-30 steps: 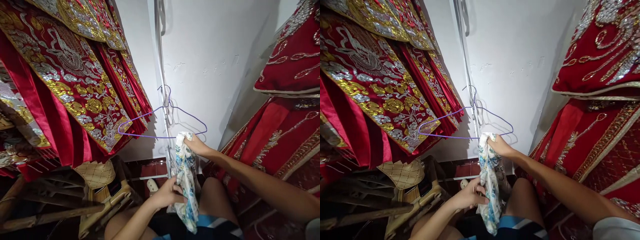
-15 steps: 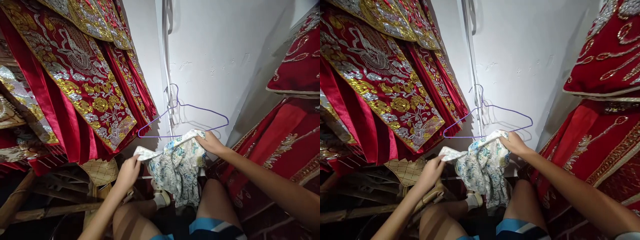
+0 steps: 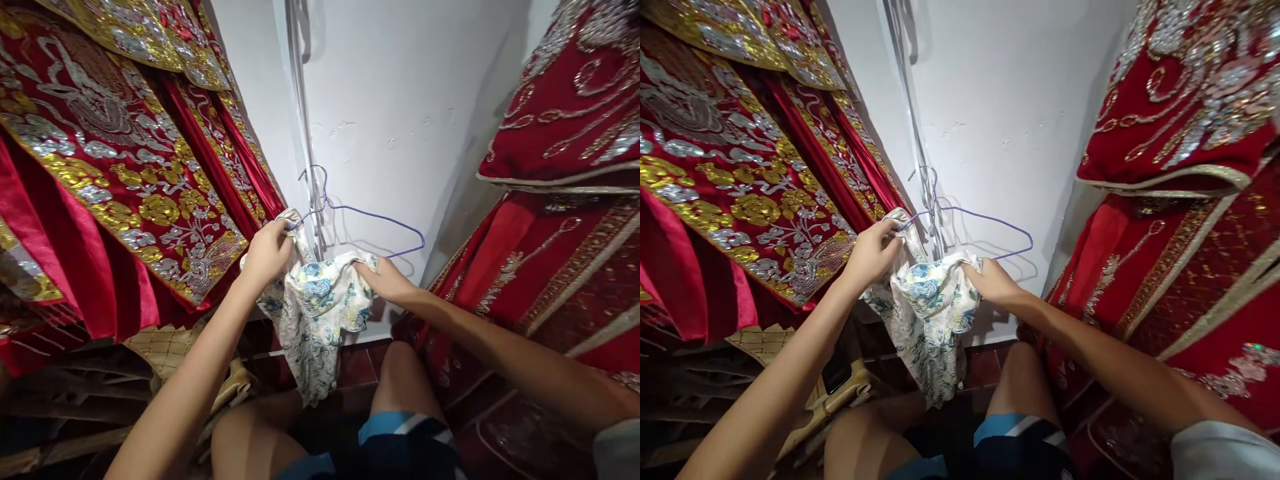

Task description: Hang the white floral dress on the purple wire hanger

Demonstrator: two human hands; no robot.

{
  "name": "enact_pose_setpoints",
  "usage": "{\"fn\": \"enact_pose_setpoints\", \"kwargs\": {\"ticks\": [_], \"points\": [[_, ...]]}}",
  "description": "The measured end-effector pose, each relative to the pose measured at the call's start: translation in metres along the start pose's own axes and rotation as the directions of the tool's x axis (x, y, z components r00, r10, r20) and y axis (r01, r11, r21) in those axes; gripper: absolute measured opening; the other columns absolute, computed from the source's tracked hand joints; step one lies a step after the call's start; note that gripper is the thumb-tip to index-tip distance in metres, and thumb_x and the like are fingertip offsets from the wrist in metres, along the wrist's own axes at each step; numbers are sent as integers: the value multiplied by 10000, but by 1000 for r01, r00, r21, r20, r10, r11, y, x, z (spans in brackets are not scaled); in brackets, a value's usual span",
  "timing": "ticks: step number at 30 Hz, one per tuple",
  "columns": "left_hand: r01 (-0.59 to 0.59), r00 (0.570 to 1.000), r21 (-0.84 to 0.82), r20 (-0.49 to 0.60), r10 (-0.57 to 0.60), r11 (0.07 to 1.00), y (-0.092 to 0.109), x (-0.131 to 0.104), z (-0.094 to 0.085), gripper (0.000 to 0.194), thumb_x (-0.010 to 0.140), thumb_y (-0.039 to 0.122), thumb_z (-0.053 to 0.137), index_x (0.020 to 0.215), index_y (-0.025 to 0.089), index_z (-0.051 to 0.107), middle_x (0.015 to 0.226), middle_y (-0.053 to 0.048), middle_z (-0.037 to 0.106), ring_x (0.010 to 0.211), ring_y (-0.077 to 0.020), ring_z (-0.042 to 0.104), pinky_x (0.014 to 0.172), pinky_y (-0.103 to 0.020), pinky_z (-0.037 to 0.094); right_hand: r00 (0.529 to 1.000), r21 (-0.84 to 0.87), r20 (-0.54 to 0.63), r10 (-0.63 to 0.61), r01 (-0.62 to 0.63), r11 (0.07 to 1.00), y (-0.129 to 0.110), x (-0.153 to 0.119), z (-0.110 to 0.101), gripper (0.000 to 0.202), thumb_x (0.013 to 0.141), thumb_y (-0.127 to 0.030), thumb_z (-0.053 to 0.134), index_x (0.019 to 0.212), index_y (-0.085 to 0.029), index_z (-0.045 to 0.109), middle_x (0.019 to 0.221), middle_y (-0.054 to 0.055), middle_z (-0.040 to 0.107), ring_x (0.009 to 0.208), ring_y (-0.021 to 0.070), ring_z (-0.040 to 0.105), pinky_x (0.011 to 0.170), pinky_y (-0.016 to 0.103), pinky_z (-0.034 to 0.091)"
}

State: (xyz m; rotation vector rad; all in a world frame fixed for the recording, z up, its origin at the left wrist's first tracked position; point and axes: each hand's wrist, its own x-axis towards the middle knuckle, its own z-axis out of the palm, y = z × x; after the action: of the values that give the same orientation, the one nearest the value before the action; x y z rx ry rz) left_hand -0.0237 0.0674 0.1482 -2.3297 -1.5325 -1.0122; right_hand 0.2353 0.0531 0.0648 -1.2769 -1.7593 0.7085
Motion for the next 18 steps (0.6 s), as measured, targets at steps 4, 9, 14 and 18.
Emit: {"fn": "enact_pose_setpoints", "kwargs": {"ticks": [4, 9, 14, 18], "points": [[-31, 998, -77, 46, 35, 997, -6, 1, 5, 375, 851, 230, 466, 1168, 157, 651, 769, -35, 660, 693, -195, 587, 676, -274, 412, 981, 9, -157, -116, 119, 993, 8, -3, -22, 333, 888, -351, 508, 1171, -204, 605, 1026, 74, 691, 916, 254, 623, 807, 334, 481], [-21, 996, -62, 81, 26, 998, -7, -5, 3, 431, 849, 259, 462, 1210, 137, 664, 617, 3, 586, 572, -169, 524, 610, -256, 369, 887, -94, -449, -105, 70, 993, 24, 10, -66, 673, 823, -285, 559, 1462, -203, 363, 1121, 118, 633, 876, 261, 610, 819, 385, 480], [1, 993, -63, 122, 6, 998, -8, -6, 1, 493, 880, 282, 439, 1311, 139, 632, 667, -21, 649, 571, -173, 546, 620, -260, 392, 854, -142, -514, -82, 9, 990, 19, 31, -84, 697, 771, -285, 612, 1423, -165, 398, 988, 106, 637, 755, 245, 604, 718, 371, 473], [19, 991, 38, 131, -24, 999, -21, -11, -9, 484, 920, 360, 423, 1324, 167, 606, 746, -45, 683, 643, -215, 600, 643, -283, 404, 912, -87, -390, -130, 104, 991, 22, 33, -92, 329, 734, -279, 574, 1019, -154, 681, 932, 98, 694, 854, 262, 628, 742, 351, 482]]}}
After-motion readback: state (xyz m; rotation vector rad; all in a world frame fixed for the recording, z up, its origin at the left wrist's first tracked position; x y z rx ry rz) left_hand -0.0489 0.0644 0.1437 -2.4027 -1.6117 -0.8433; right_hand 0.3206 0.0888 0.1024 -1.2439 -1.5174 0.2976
